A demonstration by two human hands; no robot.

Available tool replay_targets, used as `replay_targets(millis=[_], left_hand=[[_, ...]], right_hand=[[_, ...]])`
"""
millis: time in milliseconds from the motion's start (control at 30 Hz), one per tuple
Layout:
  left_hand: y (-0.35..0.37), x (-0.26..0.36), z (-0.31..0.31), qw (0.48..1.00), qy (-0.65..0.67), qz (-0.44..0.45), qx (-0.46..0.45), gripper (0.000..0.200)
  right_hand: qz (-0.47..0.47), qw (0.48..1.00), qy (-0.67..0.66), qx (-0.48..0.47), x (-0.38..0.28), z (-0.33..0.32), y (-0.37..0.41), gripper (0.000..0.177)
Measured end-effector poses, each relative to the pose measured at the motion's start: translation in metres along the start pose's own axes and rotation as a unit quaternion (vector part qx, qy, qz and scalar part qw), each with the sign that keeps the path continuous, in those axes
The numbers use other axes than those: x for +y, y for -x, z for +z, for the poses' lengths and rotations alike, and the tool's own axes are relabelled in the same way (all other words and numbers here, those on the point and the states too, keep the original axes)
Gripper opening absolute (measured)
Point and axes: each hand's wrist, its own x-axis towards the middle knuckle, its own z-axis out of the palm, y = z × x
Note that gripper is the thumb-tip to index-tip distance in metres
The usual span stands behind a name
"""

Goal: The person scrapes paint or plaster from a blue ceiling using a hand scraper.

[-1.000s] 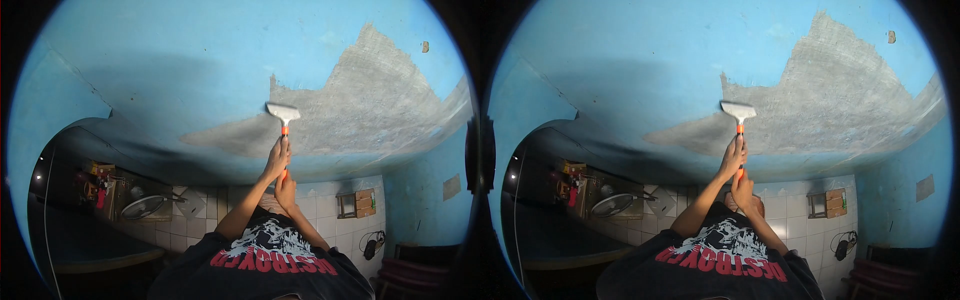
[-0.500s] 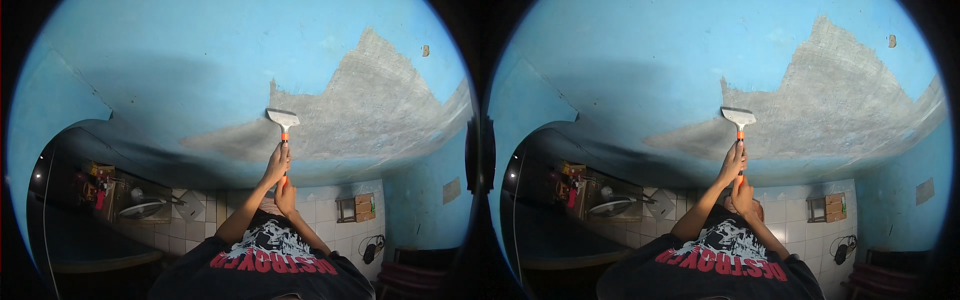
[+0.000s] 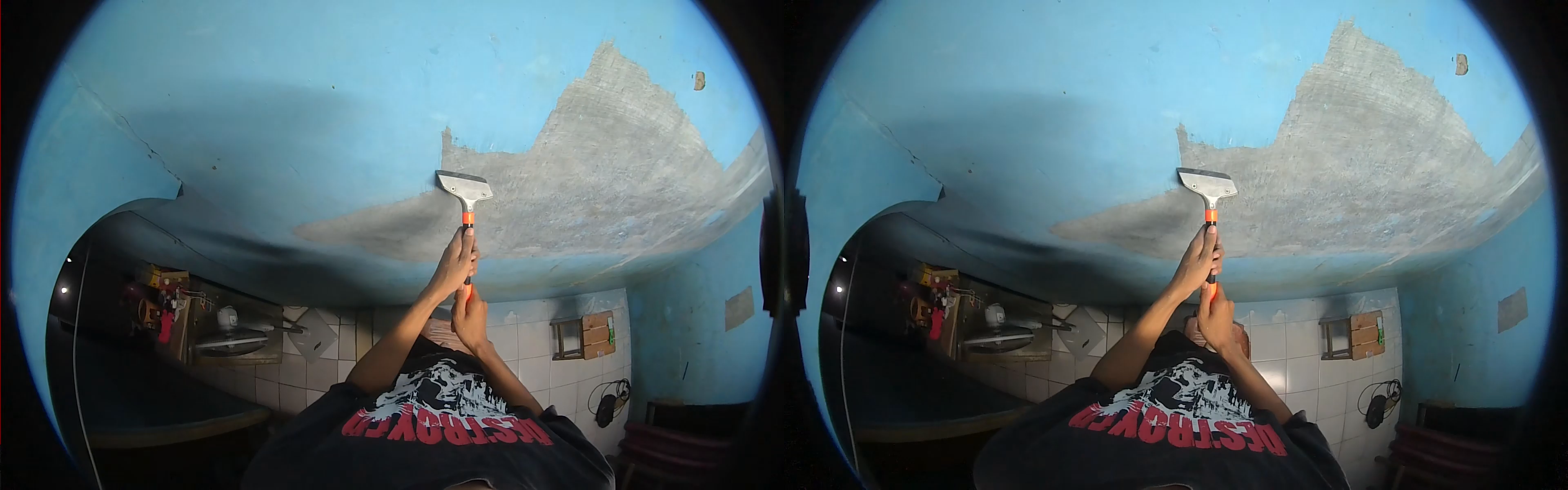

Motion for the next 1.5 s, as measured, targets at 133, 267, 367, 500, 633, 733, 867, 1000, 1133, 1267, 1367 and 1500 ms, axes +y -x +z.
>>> replay_targets(millis=[133, 267, 367, 500, 633, 733, 867, 1000, 1133, 1267, 1367, 1500], left_hand=[[0.000, -0.009, -0.001, 1.000, 0.002, -0.005, 0.013, 0.044], [-0.001, -0.009, 0.000, 1.000, -0.005, -0.008, 0.013, 0.043], [-0.005, 0.027, 0.005, 1.000, -0.016, 0.022, 0.004, 0.043], [0.002, 0.007, 0.001, 1.000, -0.007, 0.021, 0.004, 0.044], [0.002, -0.009, -0.002, 1.000, -0.015, -0.002, 0.026, 0.043], [-0.004, 0.049, 0.008, 0.999, -0.020, 0.025, 0.017, 0.044], [-0.005, 0.031, 0.003, 0.999, -0.031, 0.044, 0.009, 0.043], [0.002, 0.005, 0.002, 0.999, -0.034, 0.011, 0.024, 0.044], [-0.005, 0.064, 0.014, 0.999, 0.002, 0.043, -0.009, 0.041], [-0.002, 0.044, 0.008, 0.999, 0.003, 0.038, 0.000, 0.041], [0.007, 0.000, 0.001, 0.999, -0.003, -0.017, 0.038, 0.044], [0.010, 0.001, 0.001, 1.000, 0.010, -0.019, 0.018, 0.045]], right_hand=[[0.000, 1.000, -0.023, 0.009, 0.004, 0.004, 0.003, 0.039], [-0.023, 1.000, 0.004, 0.005, 0.016, 0.004, 0.000, 0.040], [0.028, 0.999, -0.011, -0.017, -0.022, -0.006, -0.012, 0.030], [0.026, 1.000, -0.007, -0.010, -0.011, 0.000, -0.002, 0.031], [-0.012, 1.000, 0.014, 0.015, 0.006, 0.006, 0.004, 0.039], [-0.064, 0.997, 0.008, 0.034, -0.038, -0.001, -0.025, 0.040], [-0.021, 0.999, -0.029, 0.012, -0.027, 0.004, -0.019, 0.041], [-0.033, 0.999, 0.001, 0.030, -0.003, 0.007, 0.000, 0.041], [-0.049, 0.998, -0.012, 0.031, -0.061, -0.009, -0.030, 0.040], [-0.034, 0.999, 0.005, 0.020, -0.038, -0.002, -0.020, 0.038], [-0.065, 0.996, 0.025, 0.060, -0.019, 0.002, 0.005, 0.037], [0.014, 1.000, 0.011, 0.007, -0.008, -0.002, 0.009, 0.040]])
